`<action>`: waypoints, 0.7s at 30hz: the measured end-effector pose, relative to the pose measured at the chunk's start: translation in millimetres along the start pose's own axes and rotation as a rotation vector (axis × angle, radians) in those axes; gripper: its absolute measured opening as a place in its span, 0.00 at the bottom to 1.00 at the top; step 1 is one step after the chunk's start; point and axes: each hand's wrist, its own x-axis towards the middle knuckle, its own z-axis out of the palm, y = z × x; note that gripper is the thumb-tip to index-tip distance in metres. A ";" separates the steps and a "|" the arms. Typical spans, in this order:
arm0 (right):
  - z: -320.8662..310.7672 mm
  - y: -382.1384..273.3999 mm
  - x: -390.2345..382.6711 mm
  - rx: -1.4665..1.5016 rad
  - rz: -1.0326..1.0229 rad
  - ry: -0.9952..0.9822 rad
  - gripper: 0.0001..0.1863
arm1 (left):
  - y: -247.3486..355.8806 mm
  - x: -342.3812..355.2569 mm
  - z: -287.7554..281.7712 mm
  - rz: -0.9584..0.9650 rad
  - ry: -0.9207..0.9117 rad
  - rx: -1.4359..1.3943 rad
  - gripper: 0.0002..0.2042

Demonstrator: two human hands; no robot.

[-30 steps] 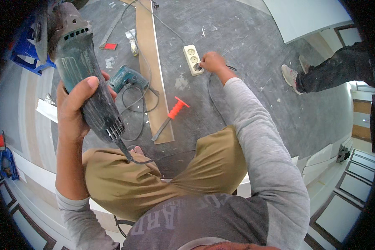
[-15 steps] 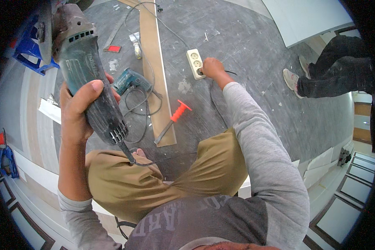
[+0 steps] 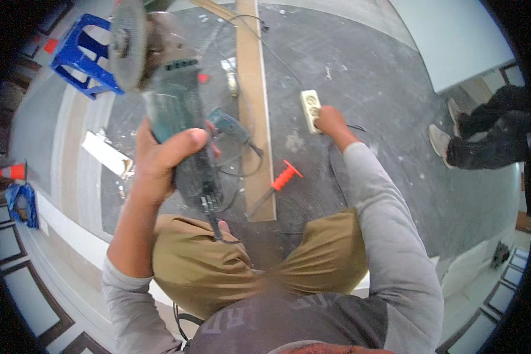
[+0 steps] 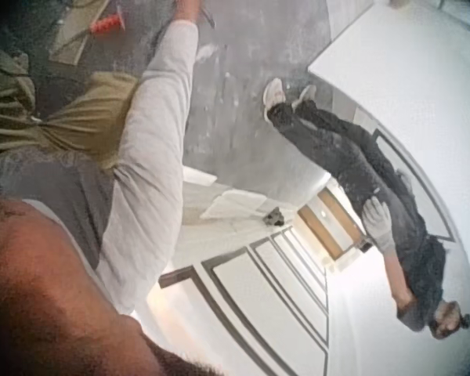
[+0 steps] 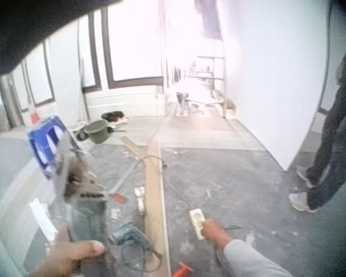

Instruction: The person prepares an angle grinder by plugging it into a power strip and then uses it to grind the end of a metal rod held against a blue plastic base.

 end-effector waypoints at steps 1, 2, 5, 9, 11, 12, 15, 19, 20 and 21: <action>6.7 4.9 1.9 0.007 -0.016 0.007 0.12 | -3.5 2.7 2.8 -0.001 0.006 -0.025 0.25; 12.0 5.9 5.5 0.023 -0.009 0.011 0.12 | -5.1 5.0 2.4 -0.006 0.003 -0.030 0.25; 18.8 13.9 10.5 0.020 -0.080 0.060 0.12 | -7.1 14.3 2.0 -0.015 0.001 -0.074 0.24; 15.7 6.0 6.1 0.050 -0.057 0.081 0.10 | -20.4 21.9 -5.3 -0.024 0.033 -0.049 0.24; 16.5 -0.9 2.3 0.035 -0.070 0.076 0.10 | -29.9 25.3 -10.1 -0.021 0.046 -0.020 0.25; 19.3 3.4 -1.0 0.054 -0.092 0.086 0.10 | -33.2 26.0 -8.5 -0.026 0.040 -0.033 0.25; 30.3 17.7 -5.8 0.030 -0.062 0.110 0.12 | -30.2 19.3 5.7 -0.055 0.016 -0.131 0.27; -9.1 -36.3 -36.9 -0.200 -0.160 0.223 0.11 | -29.0 7.4 7.1 -0.060 0.014 0.002 0.37; -20.6 -18.5 -23.7 -0.207 -0.153 0.297 0.17 | -14.4 6.9 16.8 -0.005 0.023 0.093 0.36; -36.0 -28.9 -19.2 -0.034 -0.144 0.295 0.25 | -6.4 4.7 17.8 0.023 0.039 0.201 0.35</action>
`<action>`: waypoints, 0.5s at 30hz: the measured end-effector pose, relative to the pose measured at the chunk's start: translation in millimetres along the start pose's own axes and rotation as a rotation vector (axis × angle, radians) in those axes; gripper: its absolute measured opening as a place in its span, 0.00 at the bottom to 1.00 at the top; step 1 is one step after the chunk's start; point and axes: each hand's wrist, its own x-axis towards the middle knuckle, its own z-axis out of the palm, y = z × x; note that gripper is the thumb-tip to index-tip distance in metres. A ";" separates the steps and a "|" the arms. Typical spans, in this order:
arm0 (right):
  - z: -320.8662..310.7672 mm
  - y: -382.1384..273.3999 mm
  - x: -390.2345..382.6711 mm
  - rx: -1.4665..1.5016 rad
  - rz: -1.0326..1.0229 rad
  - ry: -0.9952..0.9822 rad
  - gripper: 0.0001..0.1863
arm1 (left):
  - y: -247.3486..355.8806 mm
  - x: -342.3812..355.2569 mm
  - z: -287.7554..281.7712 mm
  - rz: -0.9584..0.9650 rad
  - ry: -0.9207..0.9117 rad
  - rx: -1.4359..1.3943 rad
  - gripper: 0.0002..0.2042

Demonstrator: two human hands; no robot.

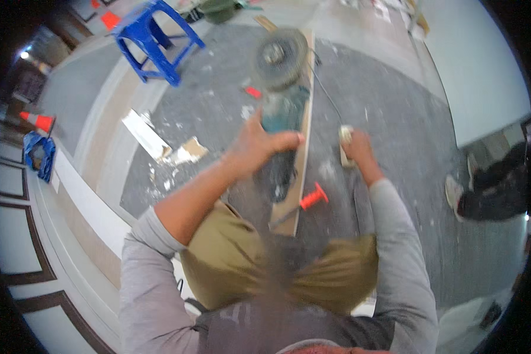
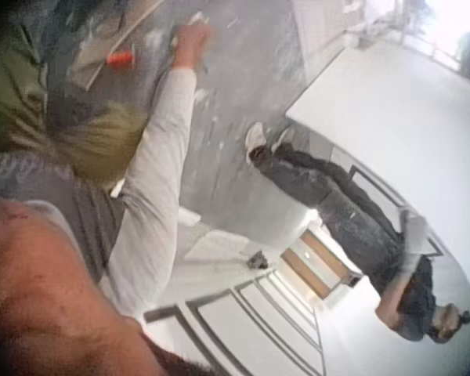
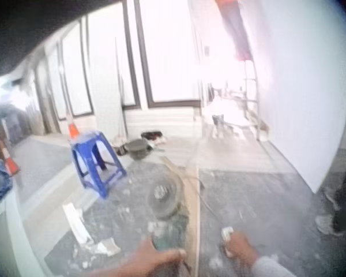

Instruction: The person prepares an angle grinder by plugging it into a power strip and then uses it to grind the end of a metal rod held against a blue plastic base.

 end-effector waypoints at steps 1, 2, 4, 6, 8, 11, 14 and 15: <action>-6.4 -13.1 11.7 0.332 0.075 -0.022 0.33 | 0.3 3.1 -0.3 -0.003 -0.068 -0.123 0.33; -51.9 -69.3 8.5 0.733 0.130 -0.258 0.30 | -8.2 2.0 -6.9 -0.032 -0.113 -0.221 0.30; -103.0 -113.0 -15.0 1.448 0.022 -0.499 0.33 | -5.9 0.9 1.6 0.015 -0.165 -0.245 0.26; -131.4 -137.1 -31.8 1.823 -0.143 -0.602 0.36 | 5.2 4.5 15.5 0.050 -0.217 -0.230 0.24; -153.6 -156.9 -68.3 2.101 -0.218 -0.554 0.38 | 13.5 0.3 30.2 0.053 -0.282 -0.191 0.22; -159.2 -157.7 -100.6 2.256 -0.221 -0.334 0.39 | 24.9 -14.1 55.8 0.012 -0.371 -0.233 0.23; -161.3 -149.7 -122.3 2.260 -0.219 -0.283 0.38 | 14.7 -19.1 73.7 0.052 -0.342 -0.156 0.26; -164.6 -151.4 -130.0 2.281 -0.171 -0.293 0.37 | 10.9 -20.0 76.4 0.057 -0.330 -0.152 0.29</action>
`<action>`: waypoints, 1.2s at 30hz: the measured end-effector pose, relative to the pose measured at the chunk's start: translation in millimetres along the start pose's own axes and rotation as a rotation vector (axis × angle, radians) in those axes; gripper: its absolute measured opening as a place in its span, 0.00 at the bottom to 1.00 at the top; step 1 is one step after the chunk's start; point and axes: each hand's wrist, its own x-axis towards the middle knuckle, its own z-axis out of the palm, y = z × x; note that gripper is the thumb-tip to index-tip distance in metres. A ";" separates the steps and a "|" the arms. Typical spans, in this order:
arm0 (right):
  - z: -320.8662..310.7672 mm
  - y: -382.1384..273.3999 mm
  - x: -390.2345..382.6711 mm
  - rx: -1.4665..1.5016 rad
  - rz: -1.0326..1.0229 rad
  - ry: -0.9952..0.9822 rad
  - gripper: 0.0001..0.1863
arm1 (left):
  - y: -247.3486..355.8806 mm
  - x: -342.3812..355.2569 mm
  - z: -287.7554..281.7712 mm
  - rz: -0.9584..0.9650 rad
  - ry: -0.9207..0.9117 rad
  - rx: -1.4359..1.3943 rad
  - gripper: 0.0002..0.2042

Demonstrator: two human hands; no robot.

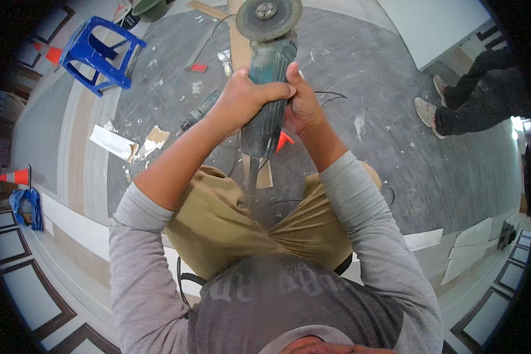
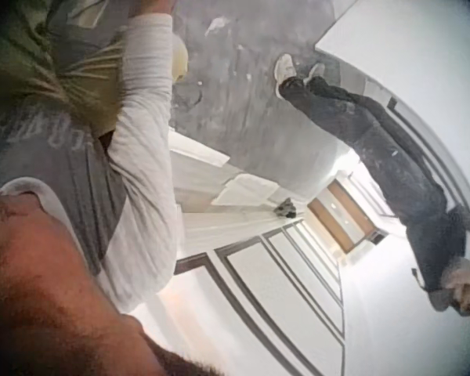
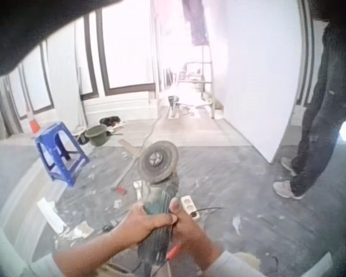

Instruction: The person prepares an angle grinder by plugging it into a power strip and then uses it to grind the end of a metal rod held against a blue plastic base.

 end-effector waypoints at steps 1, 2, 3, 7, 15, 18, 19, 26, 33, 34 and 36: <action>2.7 0.8 -4.7 -0.002 -0.002 0.035 0.37 | -4.7 -1.4 2.7 0.005 0.012 0.003 0.32; 3.4 3.1 -7.4 -0.003 -0.003 0.069 0.37 | -6.9 -3.0 5.1 0.010 0.026 0.006 0.35; 1.4 4.9 -8.2 -0.003 -0.003 0.101 0.37 | -7.2 -4.9 8.2 0.015 0.048 0.023 0.38; -11.8 12.7 -10.0 -0.045 -0.002 0.125 0.31 | -7.2 -9.6 14.7 -0.020 0.073 0.107 0.51; -1.2 14.0 10.3 0.161 0.103 0.185 0.20 | -20.7 -5.6 -1.7 -0.127 0.037 -0.031 0.57; -10.6 19.5 24.6 0.058 0.121 0.218 0.19 | -14.8 -8.7 -6.6 -0.163 0.021 -0.127 0.59; -13.3 29.9 31.7 -0.008 0.101 0.227 0.18 | -14.4 -14.0 -13.9 -0.169 0.039 -0.132 0.59; 0.1 12.6 63.5 -0.433 -0.030 0.243 0.19 | -42.5 -1.6 -31.8 0.261 0.225 0.341 0.63; 56.4 36.7 132.2 0.042 0.036 -0.052 0.38 | -21.1 -15.5 -90.0 0.482 0.478 0.254 0.61; 60.8 42.6 134.7 0.048 0.046 -0.074 0.37 | -21.6 -14.3 -91.8 0.473 0.477 0.167 0.61; 71.7 50.8 146.2 0.071 0.086 -0.107 0.37 | -20.7 -12.3 -96.1 0.455 0.470 -0.001 0.60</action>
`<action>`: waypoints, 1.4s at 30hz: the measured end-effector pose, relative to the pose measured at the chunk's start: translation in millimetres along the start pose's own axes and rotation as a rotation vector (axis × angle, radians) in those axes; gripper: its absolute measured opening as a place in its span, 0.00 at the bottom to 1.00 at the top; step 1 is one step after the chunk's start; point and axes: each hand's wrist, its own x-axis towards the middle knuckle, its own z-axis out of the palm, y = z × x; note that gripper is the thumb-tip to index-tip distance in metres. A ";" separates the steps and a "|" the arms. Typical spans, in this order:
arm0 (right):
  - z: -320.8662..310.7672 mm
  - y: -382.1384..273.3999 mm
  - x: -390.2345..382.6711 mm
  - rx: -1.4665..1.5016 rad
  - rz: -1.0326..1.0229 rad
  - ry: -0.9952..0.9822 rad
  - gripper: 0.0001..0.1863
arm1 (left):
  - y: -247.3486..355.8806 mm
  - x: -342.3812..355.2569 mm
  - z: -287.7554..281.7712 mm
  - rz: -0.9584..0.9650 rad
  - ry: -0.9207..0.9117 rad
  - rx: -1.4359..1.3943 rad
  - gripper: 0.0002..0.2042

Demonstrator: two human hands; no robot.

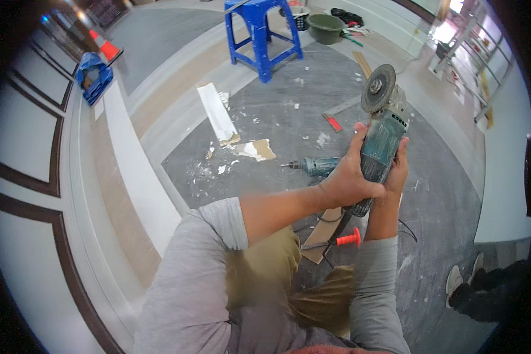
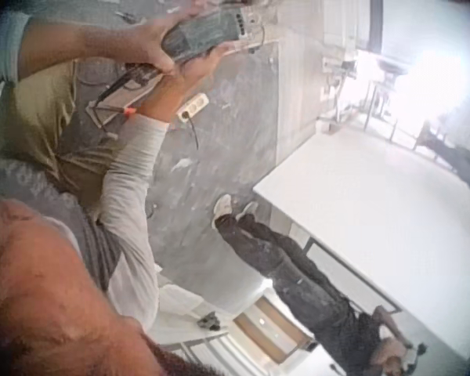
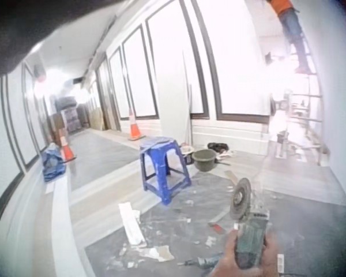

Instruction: The person prepares an angle grinder by plugging it into a power strip and then uses it to grind the end of a metal rod held against a blue plastic base.

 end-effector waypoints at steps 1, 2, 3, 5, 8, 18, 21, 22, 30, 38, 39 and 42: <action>4.6 3.3 4.1 0.016 0.026 -0.008 0.37 | 0.6 -0.3 -5.3 -0.019 0.028 0.005 0.59; 9.3 6.9 6.2 0.034 0.052 -0.015 0.37 | 1.9 -1.4 -10.2 -0.039 0.055 0.011 0.59; 12.9 13.9 6.4 0.094 0.068 -0.042 0.37 | 5.3 -3.6 -13.9 -0.061 0.081 0.021 0.58; 14.0 26.4 10.4 0.196 0.085 -0.122 0.37 | 14.4 -6.5 -19.5 -0.123 0.119 0.072 0.58; 24.1 38.5 -0.5 0.189 0.173 -0.098 0.37 | 32.5 -22.0 -22.7 -0.268 0.177 0.057 0.57; -17.2 47.1 -42.0 0.131 0.307 -0.192 0.31 | 53.7 -88.7 33.1 -0.546 0.378 0.131 0.55; 1.2 48.2 -62.4 0.238 0.368 -0.145 0.27 | 50.2 -107.4 19.7 -0.603 0.413 0.195 0.47; 6.4 48.4 -67.9 0.251 0.364 -0.130 0.27 | 51.3 -111.7 15.7 -0.612 0.411 0.181 0.46; -2.0 70.2 -58.4 0.305 0.440 -0.245 0.25 | 41.1 -126.4 30.9 -0.374 0.533 0.143 0.40; -11.3 117.9 -80.1 -0.003 0.644 -0.184 0.22 | -11.6 -185.8 9.5 -0.359 0.577 -0.182 0.27; -7.0 125.3 -85.2 -0.051 0.650 -0.136 0.22 | -18.1 -192.4 3.8 -0.364 0.572 -0.228 0.26; -26.4 143.5 -90.6 -0.041 0.738 0.000 0.21 | -43.7 -201.3 11.7 -0.349 0.641 -0.255 0.26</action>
